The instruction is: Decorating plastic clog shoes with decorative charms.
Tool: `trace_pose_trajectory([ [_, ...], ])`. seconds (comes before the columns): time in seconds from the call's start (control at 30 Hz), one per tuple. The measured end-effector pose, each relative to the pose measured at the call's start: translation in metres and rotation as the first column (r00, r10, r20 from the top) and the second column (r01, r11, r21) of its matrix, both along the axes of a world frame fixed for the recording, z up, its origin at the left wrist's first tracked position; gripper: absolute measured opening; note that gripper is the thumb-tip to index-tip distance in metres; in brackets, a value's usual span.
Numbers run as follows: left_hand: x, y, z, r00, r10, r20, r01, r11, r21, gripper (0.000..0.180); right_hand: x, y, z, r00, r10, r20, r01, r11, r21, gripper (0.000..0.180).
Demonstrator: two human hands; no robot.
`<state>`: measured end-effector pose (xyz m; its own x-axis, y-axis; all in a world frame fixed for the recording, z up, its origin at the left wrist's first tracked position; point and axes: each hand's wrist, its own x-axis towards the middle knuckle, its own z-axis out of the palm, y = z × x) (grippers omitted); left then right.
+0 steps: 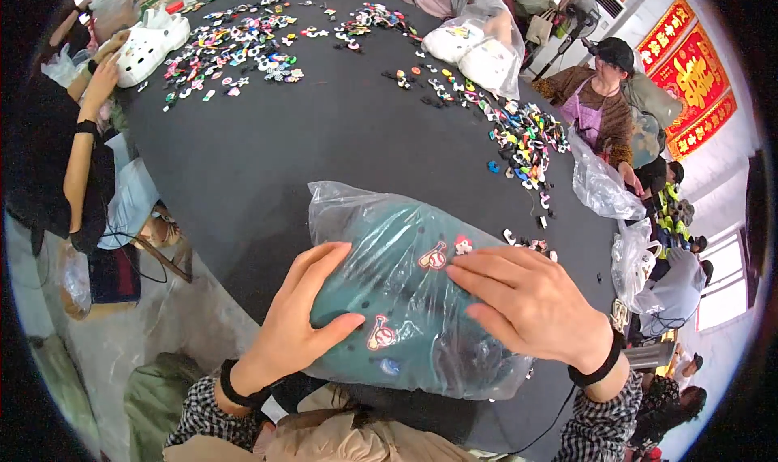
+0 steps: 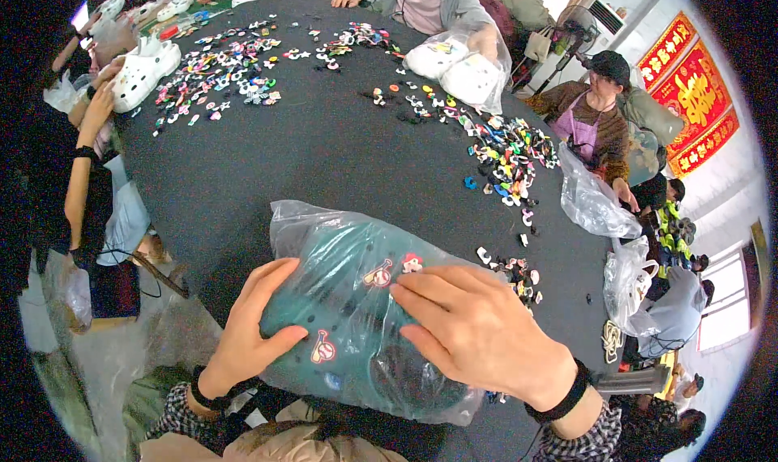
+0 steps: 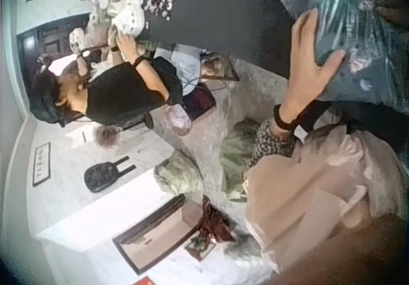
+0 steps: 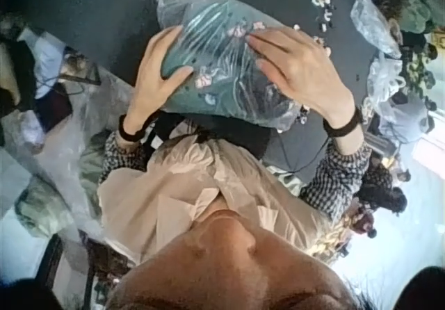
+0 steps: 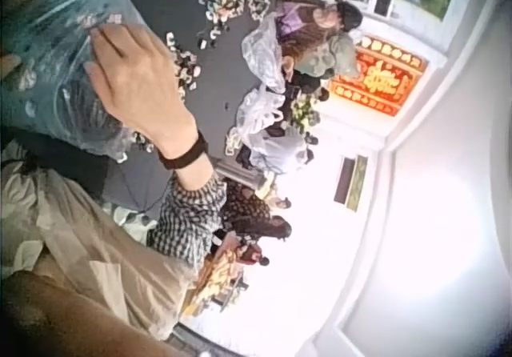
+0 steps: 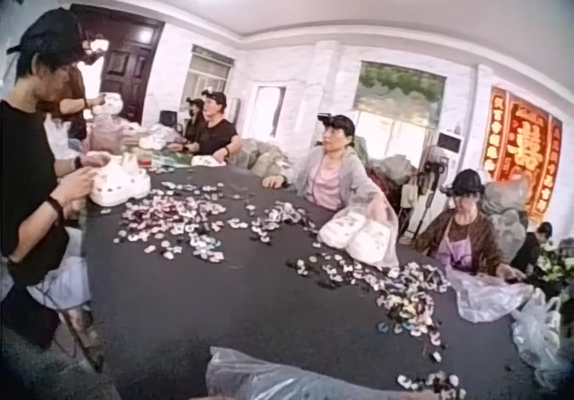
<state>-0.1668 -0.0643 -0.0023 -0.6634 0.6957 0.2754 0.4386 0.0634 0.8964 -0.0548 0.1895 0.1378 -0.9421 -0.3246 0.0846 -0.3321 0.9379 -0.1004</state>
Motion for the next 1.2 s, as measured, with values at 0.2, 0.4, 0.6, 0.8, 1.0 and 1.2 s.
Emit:
trace_pose_trajectory([
  [0.2,-0.005,0.004,0.002,1.0,-0.028,0.005,0.027,0.999,0.035,0.07,-0.001,0.004,-0.016,0.993,-0.009,0.117,0.008,1.0,0.005,0.029],
  [0.4,-0.008,0.006,0.002,0.999,-0.039,-0.017,0.039,0.999,0.036,0.068,-0.001,0.013,-0.024,0.982,-0.015,0.189,0.035,0.994,-0.1,0.031],
  [0.6,-0.006,0.0,0.011,0.996,-0.056,-0.069,0.055,0.998,-0.008,0.079,0.013,-0.002,-0.007,0.996,-0.074,0.043,0.076,0.997,-0.034,0.048],
  [0.8,-0.001,0.001,0.019,0.99,-0.098,-0.106,0.085,0.989,-0.119,0.09,0.07,0.016,0.005,0.917,-0.395,-0.06,0.384,0.913,-0.14,0.026],
  [1.0,-0.001,0.002,0.014,0.991,-0.066,-0.118,0.05,0.99,-0.135,0.087,0.133,0.051,-0.033,0.856,-0.516,0.037,0.506,0.822,-0.26,0.029],
  [1.2,0.001,0.008,0.017,0.981,-0.086,-0.173,0.064,0.99,-0.128,0.08,0.122,0.039,-0.053,0.962,-0.272,0.007,0.267,0.936,-0.23,0.05],
])
